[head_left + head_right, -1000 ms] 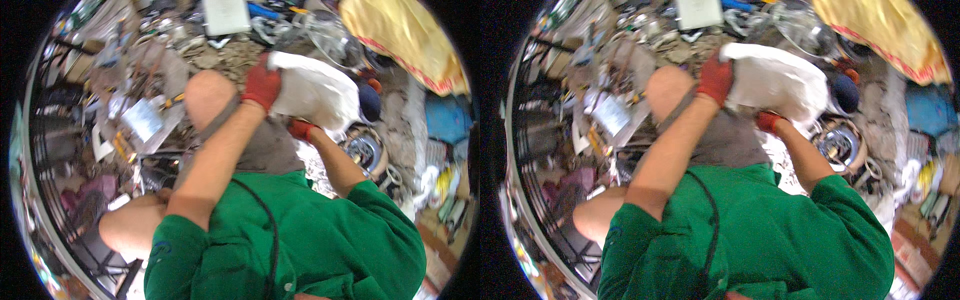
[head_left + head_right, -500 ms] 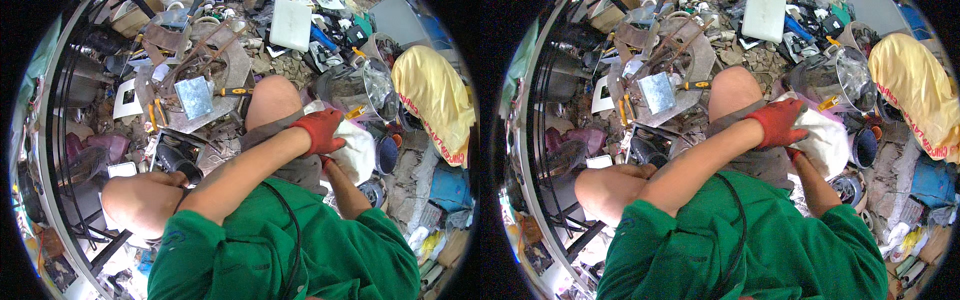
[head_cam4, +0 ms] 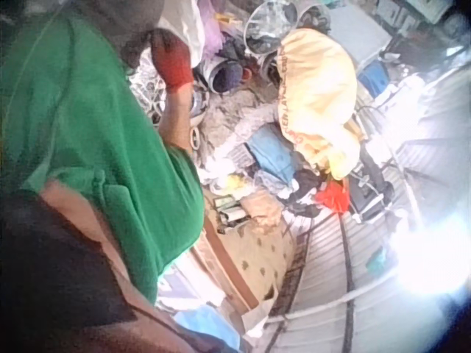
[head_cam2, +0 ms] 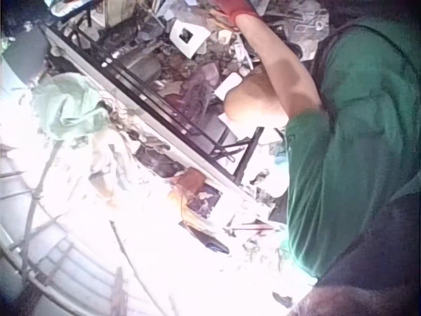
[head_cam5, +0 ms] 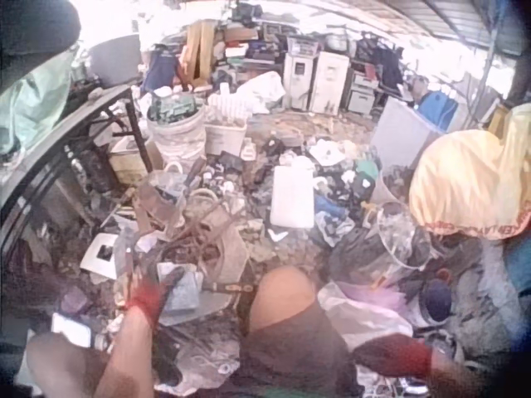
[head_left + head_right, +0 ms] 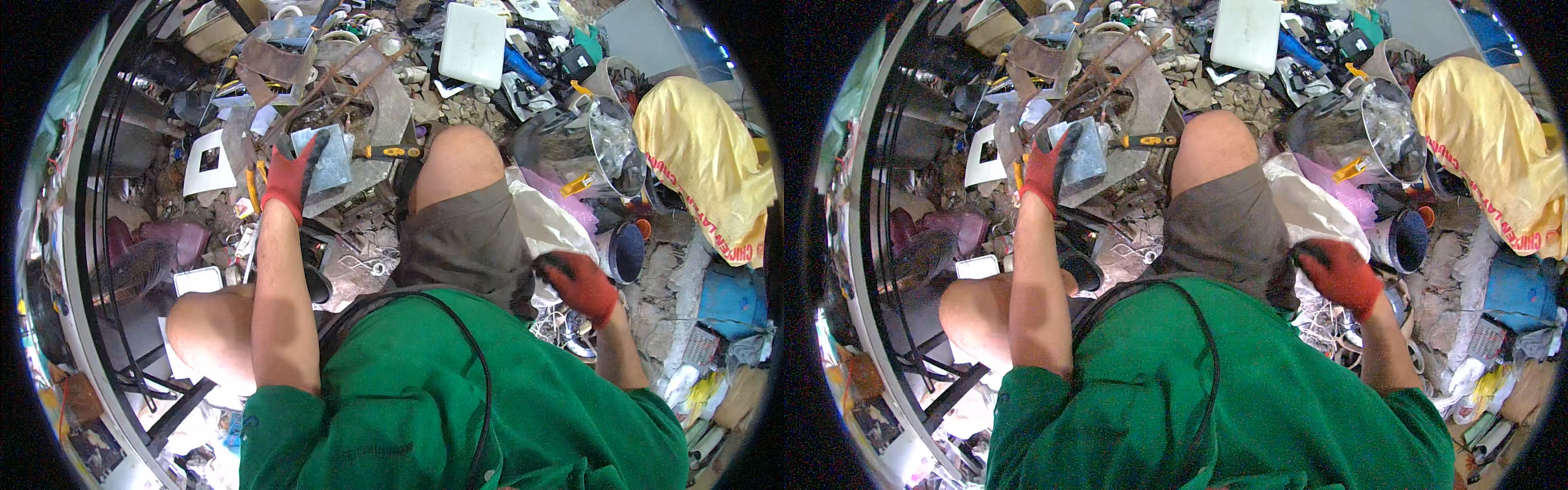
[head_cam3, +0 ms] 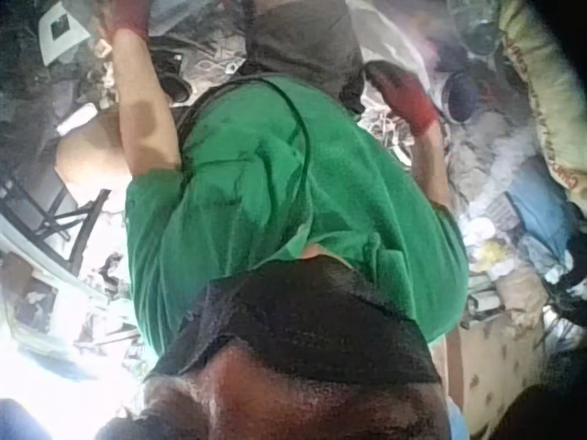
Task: The person disassembles electronic components by removing wires and using a hammer and pliers to break apart metal housings and plastic casings.
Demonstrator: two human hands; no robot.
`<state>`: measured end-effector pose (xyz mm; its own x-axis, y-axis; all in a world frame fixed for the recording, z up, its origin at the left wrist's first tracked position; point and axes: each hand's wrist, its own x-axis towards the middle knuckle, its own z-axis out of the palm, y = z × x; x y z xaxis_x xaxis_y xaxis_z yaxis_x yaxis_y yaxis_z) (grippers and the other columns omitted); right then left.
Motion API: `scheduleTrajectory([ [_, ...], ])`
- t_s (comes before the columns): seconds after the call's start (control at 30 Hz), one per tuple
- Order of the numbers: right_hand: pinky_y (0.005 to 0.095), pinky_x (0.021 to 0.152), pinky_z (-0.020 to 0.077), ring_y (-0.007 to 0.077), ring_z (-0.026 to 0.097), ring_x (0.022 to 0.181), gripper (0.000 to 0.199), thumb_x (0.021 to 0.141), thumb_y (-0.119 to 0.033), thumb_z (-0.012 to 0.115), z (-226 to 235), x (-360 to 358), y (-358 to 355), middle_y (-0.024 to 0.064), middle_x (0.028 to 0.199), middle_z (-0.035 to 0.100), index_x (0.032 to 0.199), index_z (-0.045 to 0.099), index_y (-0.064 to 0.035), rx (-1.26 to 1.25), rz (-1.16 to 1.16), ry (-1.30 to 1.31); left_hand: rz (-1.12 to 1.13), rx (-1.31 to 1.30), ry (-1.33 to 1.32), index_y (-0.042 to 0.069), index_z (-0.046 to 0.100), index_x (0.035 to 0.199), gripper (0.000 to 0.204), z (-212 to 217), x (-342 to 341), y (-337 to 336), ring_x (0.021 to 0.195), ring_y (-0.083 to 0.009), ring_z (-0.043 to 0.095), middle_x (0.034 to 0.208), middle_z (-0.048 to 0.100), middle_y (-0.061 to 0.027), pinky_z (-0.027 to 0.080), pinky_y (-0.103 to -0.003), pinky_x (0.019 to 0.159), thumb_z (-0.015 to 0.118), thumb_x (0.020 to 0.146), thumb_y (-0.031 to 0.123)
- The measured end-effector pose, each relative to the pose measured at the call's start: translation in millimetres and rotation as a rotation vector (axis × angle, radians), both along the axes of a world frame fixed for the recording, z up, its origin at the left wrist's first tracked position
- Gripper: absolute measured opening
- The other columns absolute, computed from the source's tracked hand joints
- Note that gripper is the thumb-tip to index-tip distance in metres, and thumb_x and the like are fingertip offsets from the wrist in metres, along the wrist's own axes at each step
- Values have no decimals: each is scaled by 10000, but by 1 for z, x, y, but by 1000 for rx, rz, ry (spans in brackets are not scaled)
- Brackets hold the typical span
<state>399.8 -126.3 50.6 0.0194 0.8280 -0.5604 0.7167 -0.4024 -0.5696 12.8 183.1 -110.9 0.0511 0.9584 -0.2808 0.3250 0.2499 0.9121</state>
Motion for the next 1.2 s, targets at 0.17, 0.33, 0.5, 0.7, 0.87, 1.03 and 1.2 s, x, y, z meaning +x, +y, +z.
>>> scheduleTrajectory([
  [0.17, 309, 816, 486, 156, 608, 911, 254, 954, -191, 532, 19, -44, 70, 89, 973, 669, 1077, 643, 2, 430, -221, 354, -28, 100, -213, 15, 527, 1248, 599, -2, 0, 4, 961, -175, 631, 1110, 658, -91, 500, -329, 861, 799, 794, 298],
  [0.33, 394, 939, 446, 280, 575, 1086, 445, 886, -251, 611, -56, -106, 147, 162, 1169, 605, 1272, 531, -46, 628, 13, 185, -19, 558, 402, -23, 439, 1324, 715, 25, 3, -32, 1233, -367, 490, 1284, 538, -254, 392, -439, 1020, 779, 782, 296],
  [0.5, 543, 1041, 343, 416, 422, 1276, 669, 790, -282, 668, -88, -143, 183, 205, 1376, 443, 1388, 434, -94, 730, 356, -516, -97, 758, 469, -47, 280, 1425, 918, 81, -9, -97, 1260, -421, 394, 1378, 405, -253, 259, -502, 1100, 787, 729, 272],
  [0.7, 524, 959, 416, 345, 496, 1200, 619, 811, -204, 598, -121, -164, 226, 158, 1295, 509, 1406, 439, -138, 468, 497, -526, -67, 823, 404, -71, 283, 1402, 954, 143, -21, -151, 1235, -388, 377, 1315, 410, -243, 261, -465, 1085, 721, 581, 141],
  [0.87, 493, 946, 449, 383, 573, 1122, 514, 841, -242, 572, -128, -164, 233, 200, 1221, 544, 1331, 494, -107, 333, 371, -307, -44, 702, 259, -52, 318, 1383, 941, 143, -36, -165, 1220, -362, 421, 1302, 427, -214, 264, -451, 1085, 776, 592, 172],
  [1.03, 455, 936, 465, 387, 591, 1081, 496, 857, -329, 546, -137, -154, 244, 248, 1185, 581, 1271, 523, -56, 424, 230, -31, -69, 652, 470, -39, 343, 1378, 922, 109, -48, -163, 1206, -343, 424, 1287, 457, -197, 282, -460, 1074, 797, 597, 143],
  [1.2, 395, 841, 486, 308, 641, 924, 374, 847, -292, 612, -106, -148, 208, 207, 995, 649, 1101, 612, -18, 467, -119, 438, 31, 539, 362, -32, 313, 1409, 984, 101, -36, -164, 1208, -366, 407, 1317, 441, -211, 251, -453, 1100, 823, 597, 190],
])
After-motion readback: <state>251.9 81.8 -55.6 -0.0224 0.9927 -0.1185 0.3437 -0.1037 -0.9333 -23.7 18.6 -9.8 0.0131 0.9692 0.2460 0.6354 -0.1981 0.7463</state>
